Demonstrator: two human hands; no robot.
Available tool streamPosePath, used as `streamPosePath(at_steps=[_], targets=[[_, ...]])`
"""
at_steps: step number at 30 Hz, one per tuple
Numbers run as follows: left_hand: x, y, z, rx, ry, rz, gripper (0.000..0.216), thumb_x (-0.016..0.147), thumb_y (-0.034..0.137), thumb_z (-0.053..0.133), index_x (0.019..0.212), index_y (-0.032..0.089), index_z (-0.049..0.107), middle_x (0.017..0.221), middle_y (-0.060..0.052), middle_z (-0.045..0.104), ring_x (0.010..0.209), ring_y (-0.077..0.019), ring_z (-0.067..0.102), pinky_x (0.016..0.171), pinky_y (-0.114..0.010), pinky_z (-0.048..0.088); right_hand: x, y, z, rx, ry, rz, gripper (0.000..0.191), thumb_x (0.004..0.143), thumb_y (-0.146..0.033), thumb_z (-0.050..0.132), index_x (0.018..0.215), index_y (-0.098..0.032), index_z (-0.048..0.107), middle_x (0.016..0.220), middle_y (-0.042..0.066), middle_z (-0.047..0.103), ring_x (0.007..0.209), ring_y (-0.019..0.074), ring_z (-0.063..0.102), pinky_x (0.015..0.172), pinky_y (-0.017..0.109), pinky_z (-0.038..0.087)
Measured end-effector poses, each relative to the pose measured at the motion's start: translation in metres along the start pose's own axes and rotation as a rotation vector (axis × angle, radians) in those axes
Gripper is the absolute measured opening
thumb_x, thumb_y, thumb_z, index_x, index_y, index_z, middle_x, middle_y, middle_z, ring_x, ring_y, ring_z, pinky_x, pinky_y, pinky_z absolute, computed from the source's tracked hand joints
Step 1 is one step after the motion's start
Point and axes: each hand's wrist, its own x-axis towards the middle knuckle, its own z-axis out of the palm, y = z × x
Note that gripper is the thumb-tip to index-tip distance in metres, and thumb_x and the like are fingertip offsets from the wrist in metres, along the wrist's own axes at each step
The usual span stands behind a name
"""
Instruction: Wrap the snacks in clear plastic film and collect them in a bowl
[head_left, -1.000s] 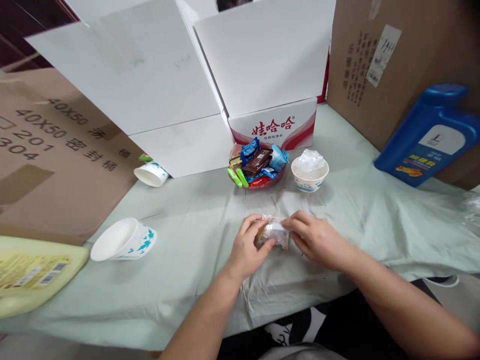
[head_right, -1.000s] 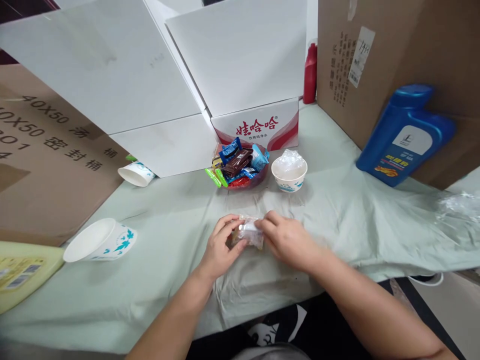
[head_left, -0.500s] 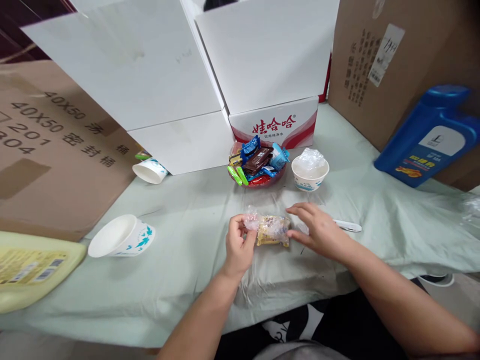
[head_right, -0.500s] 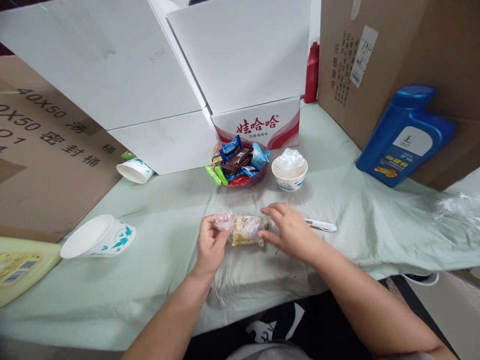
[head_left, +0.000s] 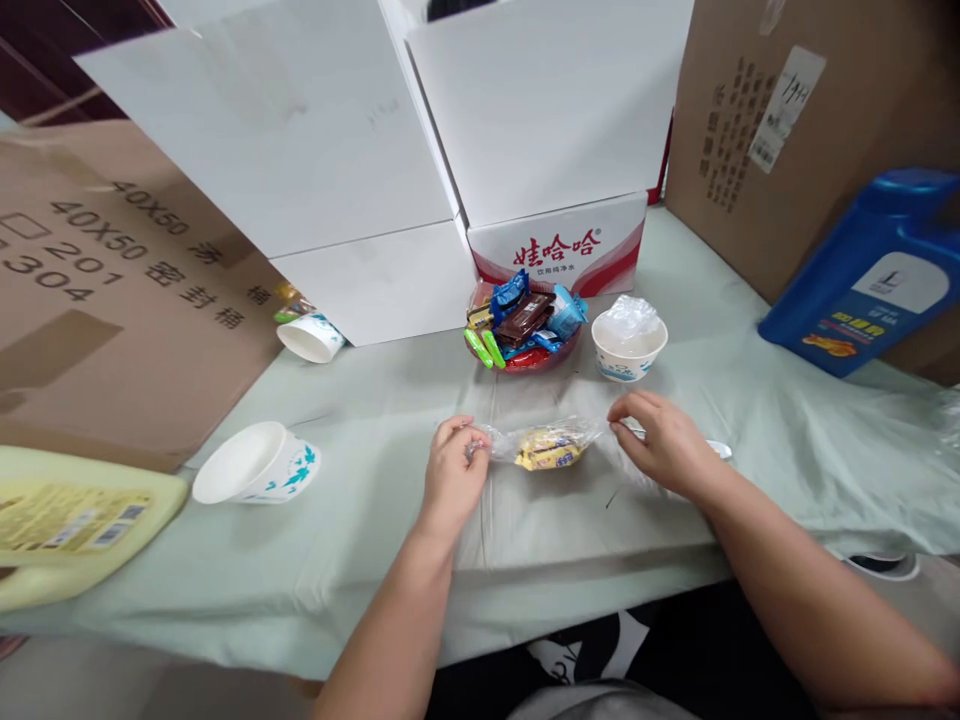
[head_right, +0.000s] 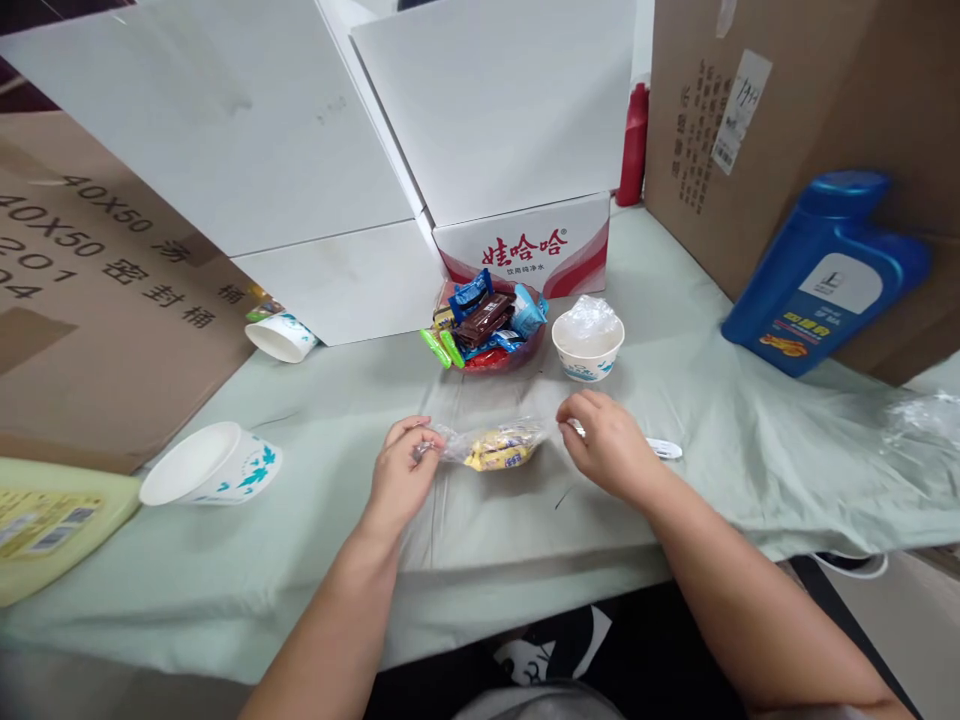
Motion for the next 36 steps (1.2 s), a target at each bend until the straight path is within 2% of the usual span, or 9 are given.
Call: streamPosePath(at_steps=[6, 8, 12, 17, 21, 26, 30, 33, 36], targets=[[-0.009, 0.022, -0.013, 0.046, 0.304, 0.313, 0.026, 0.079, 0.013, 0.051, 0.103, 0.020, 0.059, 0.119, -0.011, 0.060, 0.118, -0.0274, 0.055, 0.102, -0.047, 0.042, -0.007, 0.000, -0.003, -0.032, 0.139, 0.008, 0.020, 0.091, -0.020, 0.044, 0.101, -0.018, 0.060, 0.100, 0.012, 0.065, 0.099, 0.0268, 0.059, 0.087, 0.042, 0.048], [-0.011, 0.031, -0.015, 0.061, 0.200, 0.436, 0.034, 0.083, 0.017, 0.052, 0.117, 0.022, 0.055, 0.120, -0.010, 0.061, 0.118, -0.0273, 0.054, 0.101, -0.046, 0.042, -0.007, -0.008, 0.000, 0.045, 0.161, -0.060, 0.026, 0.095, -0.031, 0.046, 0.116, -0.019, 0.057, 0.115, 0.014, 0.063, 0.111, 0.0278, 0.057, 0.094, 0.044, 0.046], [-0.013, 0.039, -0.011, 0.253, -0.188, 0.534, 0.032, 0.087, 0.023, 0.056, 0.119, 0.022, 0.060, 0.103, -0.008, 0.068, 0.103, -0.0267, 0.057, 0.093, -0.044, 0.043, -0.004, -0.020, 0.006, 0.021, -0.026, -0.191, 0.053, 0.088, -0.045, 0.061, 0.133, -0.018, 0.050, 0.123, 0.016, 0.060, 0.115, 0.0307, 0.054, 0.094, 0.049, 0.046], [-0.026, 0.055, -0.015, 0.341, -0.162, 0.719, 0.016, 0.088, 0.012, 0.055, 0.091, 0.021, 0.068, 0.088, -0.006, 0.067, 0.096, -0.0251, 0.058, 0.087, -0.042, 0.045, -0.004, -0.031, 0.000, -0.059, -0.171, -0.363, 0.016, 0.091, -0.025, 0.057, 0.101, -0.017, 0.067, 0.104, 0.011, 0.066, 0.106, 0.0271, 0.057, 0.094, 0.047, 0.044], [-0.046, 0.076, -0.028, 0.383, -0.228, 0.777, 0.020, 0.091, 0.010, 0.049, 0.091, 0.021, 0.067, 0.083, -0.005, 0.066, 0.086, -0.0222, 0.060, 0.075, -0.036, 0.048, -0.014, -0.046, -0.012, -0.031, -0.257, -0.438, 0.022, 0.094, -0.011, 0.044, 0.094, -0.017, 0.065, 0.107, 0.011, 0.067, 0.110, 0.0235, 0.057, 0.091, 0.039, 0.046], [-0.075, 0.078, -0.033, 0.423, -0.522, 0.747, 0.020, 0.091, 0.011, 0.046, 0.084, 0.021, 0.062, 0.074, -0.004, 0.061, 0.068, -0.0189, 0.058, 0.060, -0.032, 0.046, -0.032, -0.056, -0.017, -0.193, -0.505, -0.365, 0.014, 0.091, -0.013, 0.047, 0.088, -0.017, 0.060, 0.078, 0.005, 0.067, 0.063, 0.0163, 0.060, 0.055, 0.028, 0.036], [-0.084, 0.070, -0.033, 0.376, -0.792, 0.664, 0.013, 0.089, 0.027, 0.060, 0.078, 0.020, 0.059, 0.075, -0.002, 0.062, 0.067, -0.0181, 0.061, 0.059, -0.030, 0.048, -0.039, -0.059, -0.011, -0.354, -0.581, -0.217, 0.014, 0.094, -0.020, 0.050, 0.088, -0.017, 0.062, 0.075, 0.006, 0.070, 0.064, 0.0197, 0.066, 0.051, 0.028, 0.030], [-0.071, 0.071, -0.029, 0.318, -0.685, 0.604, 0.017, 0.094, 0.027, 0.052, 0.081, 0.019, 0.060, 0.075, -0.002, 0.062, 0.067, -0.0166, 0.060, 0.061, -0.028, 0.049, -0.034, -0.060, -0.009, -0.473, -0.546, -0.077, 0.020, 0.095, -0.030, 0.053, 0.100, -0.014, 0.063, 0.083, 0.011, 0.072, 0.071, 0.0236, 0.070, 0.053, 0.028, 0.035], [-0.050, 0.074, -0.015, 0.234, -0.504, 0.615, 0.017, 0.093, 0.016, 0.047, 0.098, 0.019, 0.063, 0.093, -0.006, 0.066, 0.087, -0.0198, 0.063, 0.078, -0.033, 0.053, -0.026, -0.058, -0.008, -0.501, -0.500, 0.035, 0.054, 0.088, -0.042, 0.064, 0.130, -0.010, 0.052, 0.093, 0.015, 0.073, 0.077, 0.0270, 0.070, 0.057, 0.029, 0.042]])
